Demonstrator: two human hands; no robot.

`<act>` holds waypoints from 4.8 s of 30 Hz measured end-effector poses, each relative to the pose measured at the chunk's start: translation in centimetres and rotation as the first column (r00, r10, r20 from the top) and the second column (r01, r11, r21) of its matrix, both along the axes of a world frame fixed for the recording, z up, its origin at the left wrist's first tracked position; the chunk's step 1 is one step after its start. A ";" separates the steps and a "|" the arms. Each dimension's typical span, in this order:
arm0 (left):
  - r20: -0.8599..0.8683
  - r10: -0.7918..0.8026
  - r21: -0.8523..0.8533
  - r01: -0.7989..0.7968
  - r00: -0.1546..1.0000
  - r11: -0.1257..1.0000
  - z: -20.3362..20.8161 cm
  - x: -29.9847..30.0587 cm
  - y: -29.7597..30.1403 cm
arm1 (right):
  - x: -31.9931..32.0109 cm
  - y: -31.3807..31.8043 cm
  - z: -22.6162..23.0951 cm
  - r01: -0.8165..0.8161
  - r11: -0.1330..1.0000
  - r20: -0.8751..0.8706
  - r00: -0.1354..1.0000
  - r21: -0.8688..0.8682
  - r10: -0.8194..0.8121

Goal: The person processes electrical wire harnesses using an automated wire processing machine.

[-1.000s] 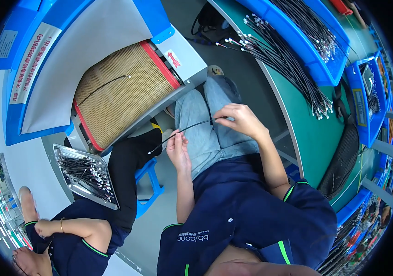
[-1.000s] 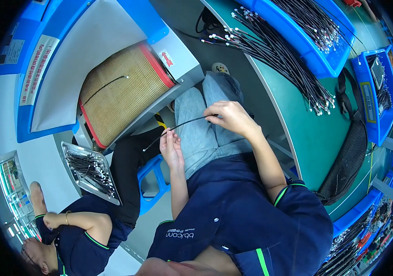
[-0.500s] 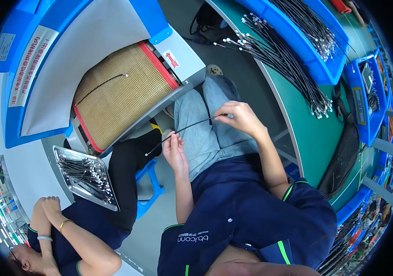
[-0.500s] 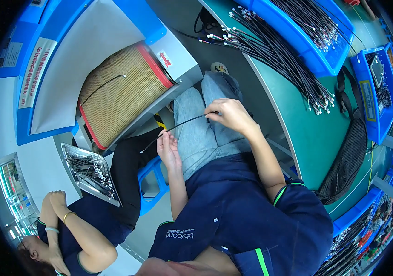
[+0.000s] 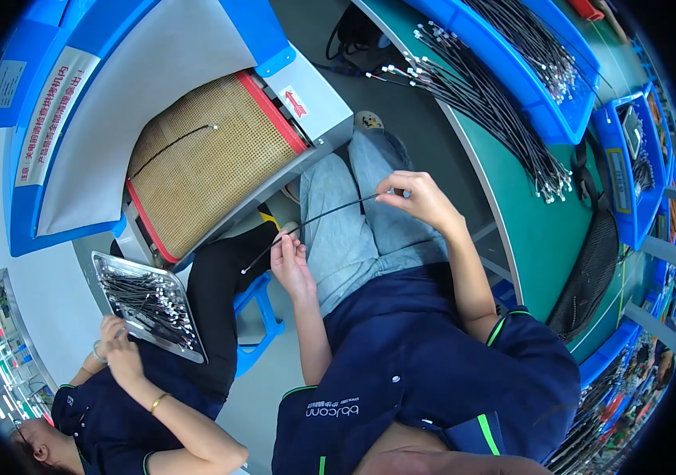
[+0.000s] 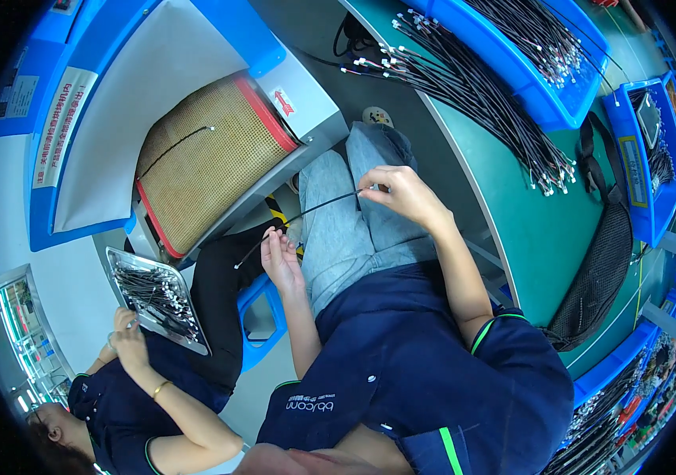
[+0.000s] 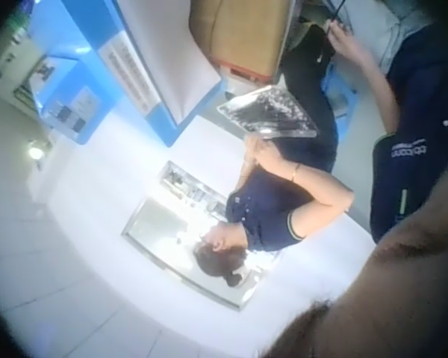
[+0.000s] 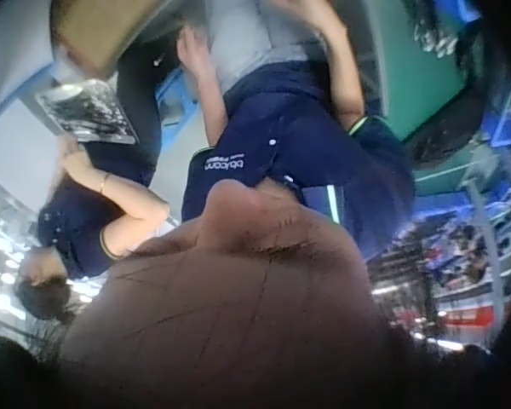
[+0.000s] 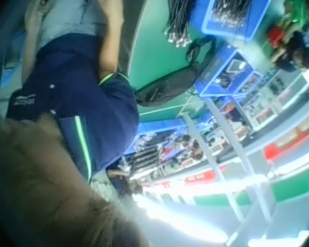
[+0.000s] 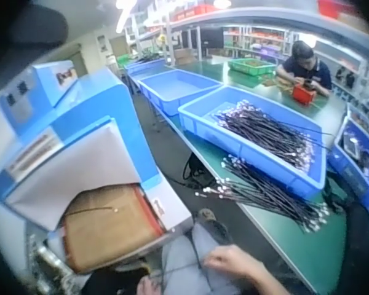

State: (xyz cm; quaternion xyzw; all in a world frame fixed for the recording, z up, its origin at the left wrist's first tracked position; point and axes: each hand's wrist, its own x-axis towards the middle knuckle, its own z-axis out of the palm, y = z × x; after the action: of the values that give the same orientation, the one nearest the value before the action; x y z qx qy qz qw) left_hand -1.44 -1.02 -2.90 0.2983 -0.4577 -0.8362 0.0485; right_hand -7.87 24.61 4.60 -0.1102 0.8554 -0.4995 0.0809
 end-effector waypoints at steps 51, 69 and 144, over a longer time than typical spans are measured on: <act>-0.025 -0.024 -0.021 0.024 0.999 1.000 3.1 -1.2 -3.3 | -1.0 -5.4 2.7 -0.080 0.959 -0.265 0.952 0.272 0.154; 0.061 -0.267 0.038 0.265 0.962 0.963 2.6 -0.1 -7.5 | -6.6 -15.7 4.6 -0.021 0.965 -0.403 0.906 0.261 0.128; 0.044 -0.453 -0.679 0.359 0.891 0.640 10.2 0.7 5.3 | 3.4 9.2 19.3 0.394 0.880 -0.426 0.867 0.265 -0.260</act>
State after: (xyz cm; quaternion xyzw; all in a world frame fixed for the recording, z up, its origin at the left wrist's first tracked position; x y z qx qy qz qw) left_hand -0.76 4.24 7.29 0.0949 -0.7781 -0.6209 -0.0069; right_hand -4.45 33.83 23.88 -0.0399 0.9345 -0.3182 -0.1547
